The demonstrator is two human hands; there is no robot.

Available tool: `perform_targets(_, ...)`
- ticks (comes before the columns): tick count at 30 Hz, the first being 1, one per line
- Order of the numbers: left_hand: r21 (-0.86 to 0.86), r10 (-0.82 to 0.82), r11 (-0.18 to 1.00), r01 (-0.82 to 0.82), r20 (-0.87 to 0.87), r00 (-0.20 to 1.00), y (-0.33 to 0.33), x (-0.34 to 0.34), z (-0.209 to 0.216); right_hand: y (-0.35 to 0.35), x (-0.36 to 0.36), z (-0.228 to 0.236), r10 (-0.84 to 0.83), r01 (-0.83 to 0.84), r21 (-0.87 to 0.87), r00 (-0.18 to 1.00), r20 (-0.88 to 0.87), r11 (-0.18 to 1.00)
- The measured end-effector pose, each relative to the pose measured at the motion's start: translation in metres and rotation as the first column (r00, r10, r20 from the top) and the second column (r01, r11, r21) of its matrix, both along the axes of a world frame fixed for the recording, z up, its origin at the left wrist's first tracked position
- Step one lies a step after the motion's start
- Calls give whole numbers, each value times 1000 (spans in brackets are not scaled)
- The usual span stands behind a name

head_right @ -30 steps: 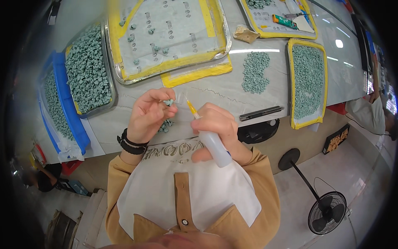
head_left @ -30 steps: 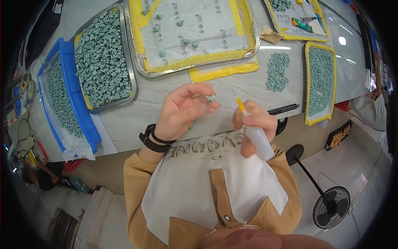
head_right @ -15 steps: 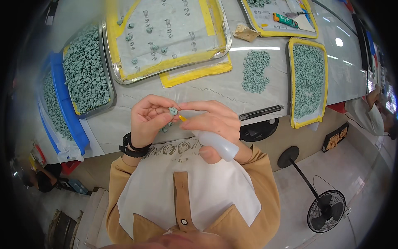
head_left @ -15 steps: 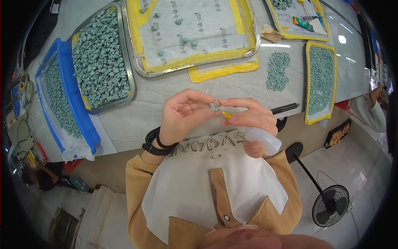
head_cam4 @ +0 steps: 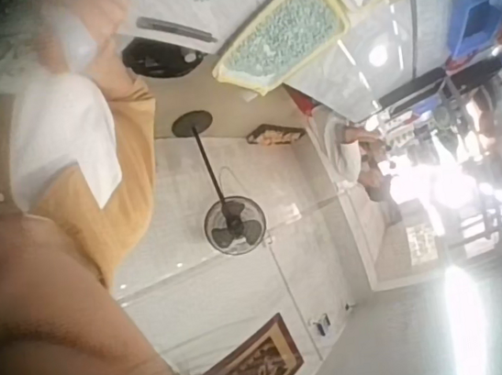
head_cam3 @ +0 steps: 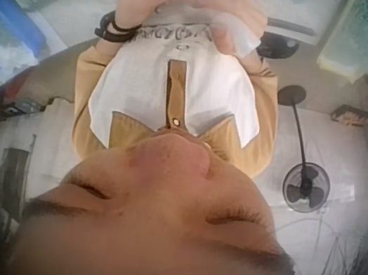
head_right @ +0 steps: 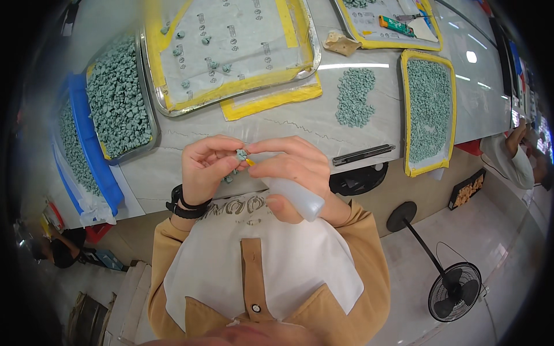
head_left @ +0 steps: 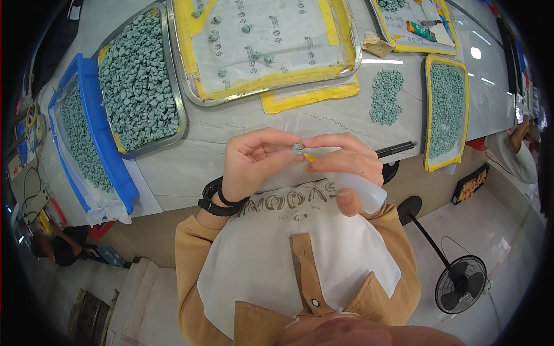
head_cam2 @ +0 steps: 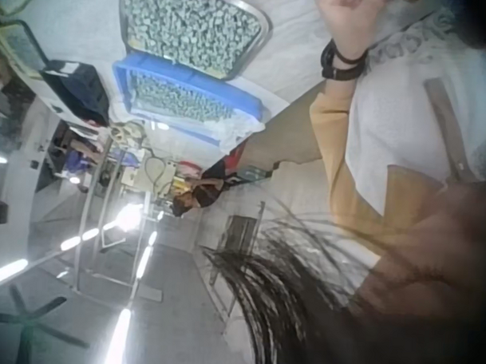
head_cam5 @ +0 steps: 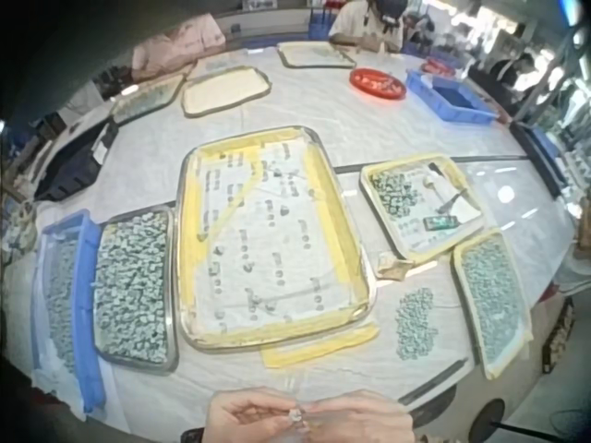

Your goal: Assembling small green plastic components into white bases using an adhesive applicator at a factory workstation.

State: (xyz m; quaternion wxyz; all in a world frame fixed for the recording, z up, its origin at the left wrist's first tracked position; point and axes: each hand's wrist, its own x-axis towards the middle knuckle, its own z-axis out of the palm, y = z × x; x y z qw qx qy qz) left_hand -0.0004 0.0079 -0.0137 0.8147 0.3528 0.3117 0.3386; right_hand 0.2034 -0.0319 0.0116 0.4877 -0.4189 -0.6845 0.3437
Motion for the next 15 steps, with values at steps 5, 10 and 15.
perform_targets(5,-25,3,1000,-2,47,999,-2,-3,-2,-1,-7,-7,-89,95,79,993,-77,992)
perform_targets(10,-56,61,996,-63,-42,997,-3,1,4,-4,-2,-2,-17,15,-41,998,-54,999)
perform_targets(15,-27,16,1000,-16,-1,1000,2,-1,3,-5,0,0,-29,29,-34,999,-25,999)
